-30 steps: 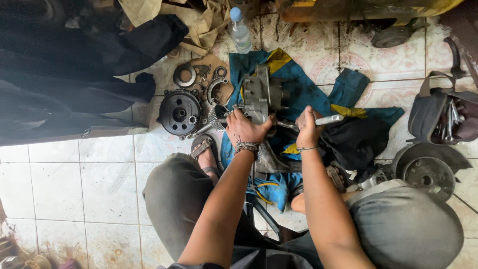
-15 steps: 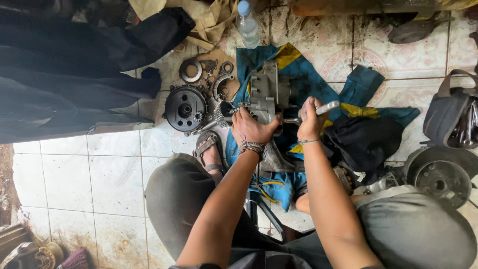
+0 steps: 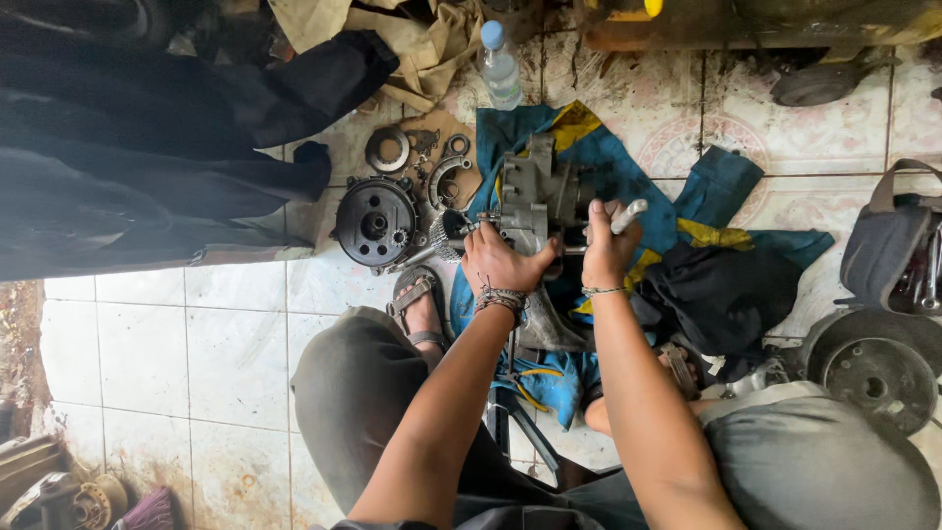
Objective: The person is working on a disassembled engine block placed on a cloth on the floor. They use a wrench to tighten bolts on the engine casing and occasionally adjust the position of the engine and internal components.
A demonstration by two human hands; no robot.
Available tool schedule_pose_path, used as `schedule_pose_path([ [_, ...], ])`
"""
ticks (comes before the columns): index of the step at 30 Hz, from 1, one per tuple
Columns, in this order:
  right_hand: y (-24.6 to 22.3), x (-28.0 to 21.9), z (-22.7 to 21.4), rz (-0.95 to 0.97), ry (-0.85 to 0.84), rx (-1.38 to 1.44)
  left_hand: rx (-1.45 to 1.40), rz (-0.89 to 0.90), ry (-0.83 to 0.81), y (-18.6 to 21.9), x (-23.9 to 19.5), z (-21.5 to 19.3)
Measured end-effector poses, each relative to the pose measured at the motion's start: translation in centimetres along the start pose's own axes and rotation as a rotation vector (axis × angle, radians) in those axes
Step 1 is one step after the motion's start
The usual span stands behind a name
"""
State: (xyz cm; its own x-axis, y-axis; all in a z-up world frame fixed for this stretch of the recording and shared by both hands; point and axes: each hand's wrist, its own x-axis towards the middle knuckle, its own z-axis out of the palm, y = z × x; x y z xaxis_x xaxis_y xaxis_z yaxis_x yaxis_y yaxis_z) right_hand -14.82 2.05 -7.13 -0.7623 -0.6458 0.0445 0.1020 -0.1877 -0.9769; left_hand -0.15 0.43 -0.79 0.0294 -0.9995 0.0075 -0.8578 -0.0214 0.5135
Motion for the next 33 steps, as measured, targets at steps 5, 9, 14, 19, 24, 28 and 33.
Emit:
schedule_pose_path([
  [5,-4.4,1.8,-1.1,-0.162,-0.087,-0.171,-0.006,-0.035,-0.052,0.5,0.2,-0.8],
  [9,-8.9,3.1,-0.7,-0.224,-0.168,-0.052,-0.001,-0.069,-0.106,1.2,0.1,-1.7],
  [14,-9.1,2.5,-0.9,0.001,-0.146,0.191,0.001,-0.066,-0.085,0.8,0.1,-1.1],
  [19,-13.1,3.4,-0.7,0.27,0.037,0.515,0.008,-0.061,-0.084,0.9,0.1,-1.2],
  [24,4.9,11.8,-8.6,0.64,0.155,0.171,0.029,-0.076,-0.128,1.2,0.2,-1.7],
  [28,8.4,14.8,-4.6,0.401,-0.016,-0.49,0.022,-0.076,-0.125,0.7,0.1,-1.3],
  [33,9.9,19.5,-0.5,0.11,-0.751,-1.381,0.05,-0.073,-0.105,-0.1,-0.2,-0.3],
])
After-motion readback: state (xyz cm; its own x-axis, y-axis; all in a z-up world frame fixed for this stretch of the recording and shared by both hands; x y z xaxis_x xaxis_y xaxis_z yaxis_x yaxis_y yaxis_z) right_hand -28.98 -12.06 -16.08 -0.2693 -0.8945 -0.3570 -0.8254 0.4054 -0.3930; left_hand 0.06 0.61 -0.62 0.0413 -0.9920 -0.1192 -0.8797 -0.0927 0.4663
